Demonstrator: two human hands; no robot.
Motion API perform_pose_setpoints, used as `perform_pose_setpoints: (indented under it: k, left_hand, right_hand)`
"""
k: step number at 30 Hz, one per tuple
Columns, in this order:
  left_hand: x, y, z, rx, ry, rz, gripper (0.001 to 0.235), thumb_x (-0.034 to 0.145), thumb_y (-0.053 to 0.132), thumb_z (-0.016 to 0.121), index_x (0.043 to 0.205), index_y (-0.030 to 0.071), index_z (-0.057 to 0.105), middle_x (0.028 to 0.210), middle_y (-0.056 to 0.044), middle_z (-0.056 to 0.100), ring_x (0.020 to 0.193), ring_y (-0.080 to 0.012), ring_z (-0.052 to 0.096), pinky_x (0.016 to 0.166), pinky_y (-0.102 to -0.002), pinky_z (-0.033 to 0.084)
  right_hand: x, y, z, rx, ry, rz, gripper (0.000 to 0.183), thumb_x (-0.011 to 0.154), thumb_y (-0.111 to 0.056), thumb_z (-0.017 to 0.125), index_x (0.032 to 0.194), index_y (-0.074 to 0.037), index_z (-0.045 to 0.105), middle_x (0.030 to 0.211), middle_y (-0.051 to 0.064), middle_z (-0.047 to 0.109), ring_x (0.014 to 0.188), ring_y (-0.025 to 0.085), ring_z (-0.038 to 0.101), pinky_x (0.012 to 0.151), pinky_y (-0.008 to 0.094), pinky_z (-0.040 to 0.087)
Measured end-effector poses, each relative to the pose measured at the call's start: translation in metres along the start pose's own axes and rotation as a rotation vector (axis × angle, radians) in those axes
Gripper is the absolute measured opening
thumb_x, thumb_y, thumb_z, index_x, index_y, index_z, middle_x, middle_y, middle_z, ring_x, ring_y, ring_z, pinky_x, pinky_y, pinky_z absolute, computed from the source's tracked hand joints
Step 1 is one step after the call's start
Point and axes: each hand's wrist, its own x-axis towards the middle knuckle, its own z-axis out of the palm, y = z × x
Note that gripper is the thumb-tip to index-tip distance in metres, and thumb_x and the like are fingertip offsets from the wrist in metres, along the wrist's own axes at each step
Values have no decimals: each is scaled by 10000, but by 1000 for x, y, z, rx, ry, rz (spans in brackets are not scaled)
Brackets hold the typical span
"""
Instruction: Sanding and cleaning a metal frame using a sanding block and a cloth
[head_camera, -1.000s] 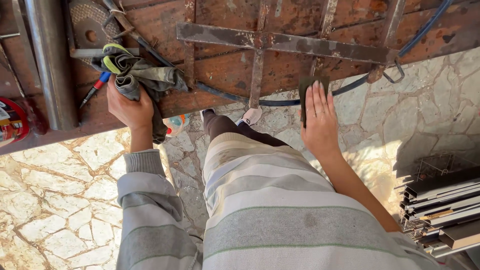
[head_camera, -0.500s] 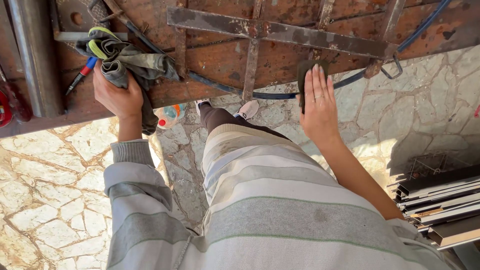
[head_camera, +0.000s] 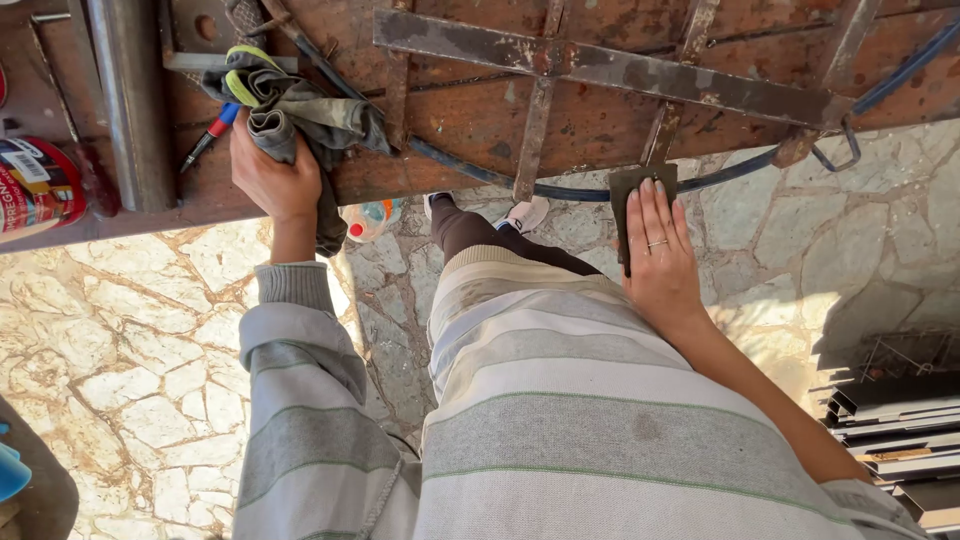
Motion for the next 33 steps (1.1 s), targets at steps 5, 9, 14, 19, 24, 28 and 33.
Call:
perform_pose_setpoints:
  k: [5,9,14,19,24,28,33]
  left_hand:
    - [2,12,-8,40,-80,35,426,884,174,650,1253,-18,557,1010,-194,661,882,-434,645,720,-503,531]
    - [-4,-7,1,22,-26,25,461,855,234,778,1245,50,615,947,-174,635,889,-433,678,792,-484,556]
    - [-4,-8,3,36,-29,25,478,837,238,787,1243,53,615,941,-167,640,886,-430,679,783,-494,555]
    - [-5,-11,4,51,-54,18,475,838,241,764,1250,61,612,965,-140,643,912,-393,685,819,-455,557]
    - [-6,-17,3,56,-71,0,467,856,232,754,1263,58,606,981,-140,647,937,-396,685,836,-453,551]
    - [-3,-8,1,43,-39,14,453,854,226,759,1242,41,616,951,-169,640,900,-423,674,797,-481,549]
    - [-7,-15,6,49,-33,22,479,837,252,791,1233,43,621,966,-161,662,918,-411,687,805,-474,554]
  right_hand:
    - [39,22,-7,52,-214,79,564,1072,-40,583,1543,142,333,1599,313,335,1499,452,337,1259,565,262]
    - [3,1,-8,53,-8,-2,517,1069,-205,499,1462,132,496,1527,330,460,1425,449,441,1211,534,279]
    - [31,33,10,16,15,-5,502,1082,-188,500,1476,124,498,1540,303,460,1432,427,439,1211,506,277]
    - [11,17,-1,86,-59,33,517,1078,-182,469,1501,113,448,1576,312,398,1473,408,374,1239,511,224]
    - [32,48,4,56,-7,-9,502,1086,-182,527,1489,116,495,1565,296,436,1447,416,420,1222,508,256]
    - [5,32,-7,18,-14,-87,509,1057,-214,511,1455,103,528,1538,285,482,1423,412,468,1209,504,313]
    - [34,57,8,-57,22,-101,519,1079,-205,508,1481,123,497,1556,305,447,1437,420,444,1208,504,293]
